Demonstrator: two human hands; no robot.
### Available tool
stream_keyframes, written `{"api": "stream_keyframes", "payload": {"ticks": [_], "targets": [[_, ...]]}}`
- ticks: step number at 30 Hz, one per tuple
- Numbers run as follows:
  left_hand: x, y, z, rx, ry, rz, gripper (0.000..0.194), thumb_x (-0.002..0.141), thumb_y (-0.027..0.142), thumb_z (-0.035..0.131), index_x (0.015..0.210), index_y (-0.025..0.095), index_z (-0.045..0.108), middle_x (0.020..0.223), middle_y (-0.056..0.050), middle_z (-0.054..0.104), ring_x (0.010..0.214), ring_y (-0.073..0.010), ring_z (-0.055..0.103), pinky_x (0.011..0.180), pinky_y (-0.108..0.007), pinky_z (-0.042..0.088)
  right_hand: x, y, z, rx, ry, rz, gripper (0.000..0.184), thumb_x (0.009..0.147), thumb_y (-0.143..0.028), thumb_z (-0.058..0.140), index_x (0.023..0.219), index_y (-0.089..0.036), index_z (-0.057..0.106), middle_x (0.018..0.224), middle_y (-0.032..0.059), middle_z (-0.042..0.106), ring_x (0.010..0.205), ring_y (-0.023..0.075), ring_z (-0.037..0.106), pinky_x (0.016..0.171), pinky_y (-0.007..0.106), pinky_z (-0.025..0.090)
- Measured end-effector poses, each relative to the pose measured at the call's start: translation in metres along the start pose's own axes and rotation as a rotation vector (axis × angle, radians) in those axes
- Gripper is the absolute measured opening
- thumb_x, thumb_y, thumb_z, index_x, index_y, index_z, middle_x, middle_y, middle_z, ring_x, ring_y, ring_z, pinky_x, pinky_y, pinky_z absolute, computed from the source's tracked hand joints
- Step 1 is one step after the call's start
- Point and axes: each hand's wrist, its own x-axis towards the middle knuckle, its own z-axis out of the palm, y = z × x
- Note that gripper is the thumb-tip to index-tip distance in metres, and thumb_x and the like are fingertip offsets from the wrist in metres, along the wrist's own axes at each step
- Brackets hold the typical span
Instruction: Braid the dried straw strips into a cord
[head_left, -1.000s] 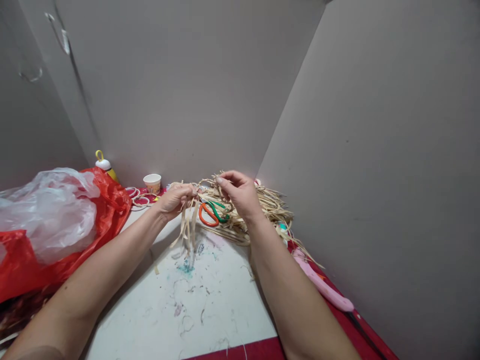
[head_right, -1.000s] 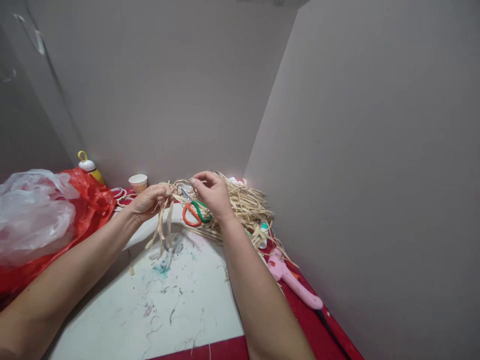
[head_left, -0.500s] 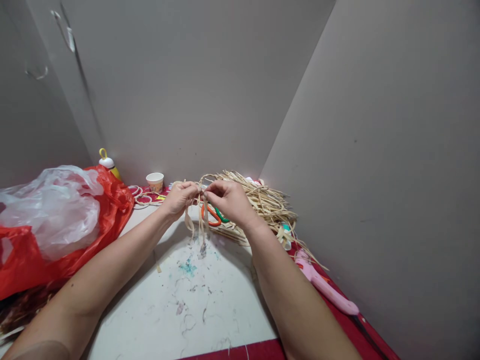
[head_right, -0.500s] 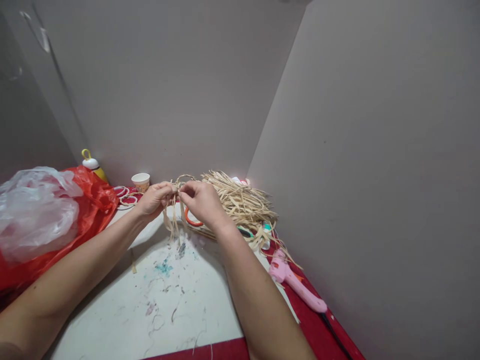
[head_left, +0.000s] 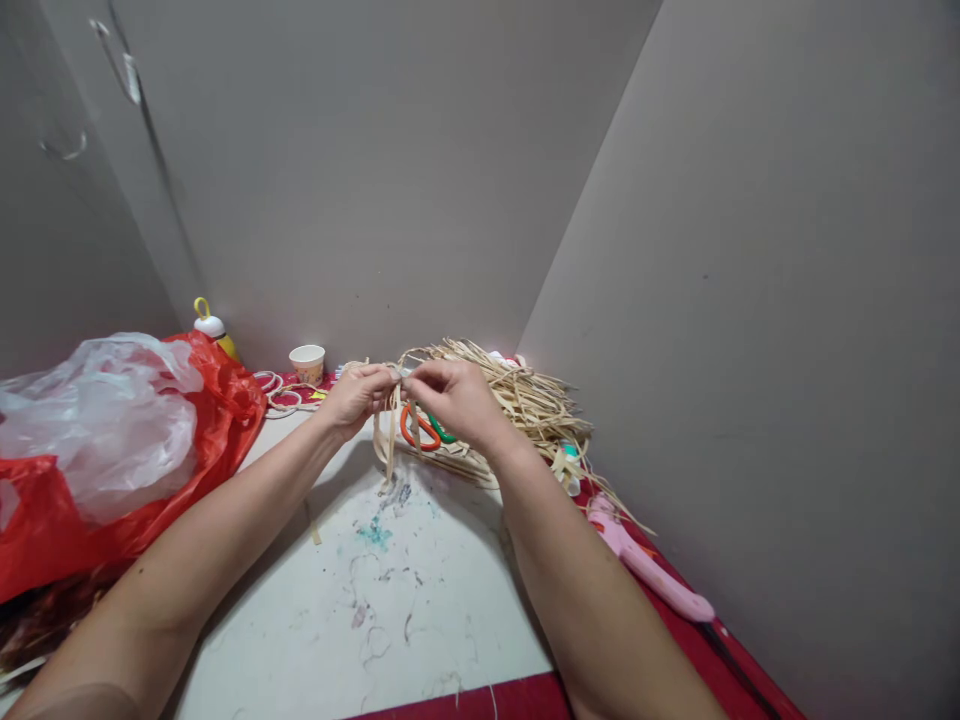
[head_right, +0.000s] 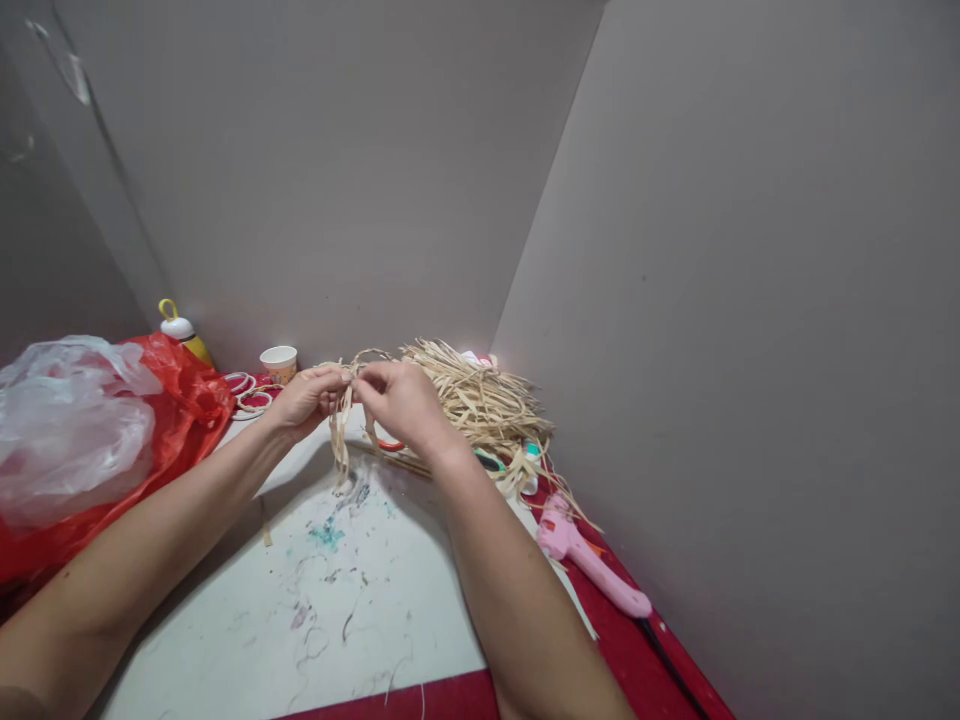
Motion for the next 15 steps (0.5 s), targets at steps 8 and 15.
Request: {"api": "stream_keyframes", "payload": {"ticks": [8,15], "targets": [[-0.002,0.005,-0.003,0.025,-0.178,-0.061,0.01,0.063,0.018,0.067,0.059,0.013,0.06,0.071,-0.004,0.07,0.057,-0.0073,0.059,0.056,-0.021,0.043,0.006,0.009,-0.015,0.025,0.208,0.094,0.03,0.076,-0.031,0.059,0.1,-0.015,0.068,0.095,0.01,0.068,0.07,0.0144,0.058,0.061,0.027,0.044],[-0.005,0.007,0.0,0.05,-0.235,-0.126,0.009,0.062,0.016,0.069,0.061,0.013,0.061,0.07,-0.005,0.071,0.053,-0.0076,0.057,0.057,-0.023,0.045,0.005,0.014,-0.015,0.099,-0.039,0.075,0.017,0.077,-0.028,0.06,0.076,-0.015,0.07,0.069,0.0035,0.066,0.063,0.0121,0.055,0.057,0.024,0.041]]}}
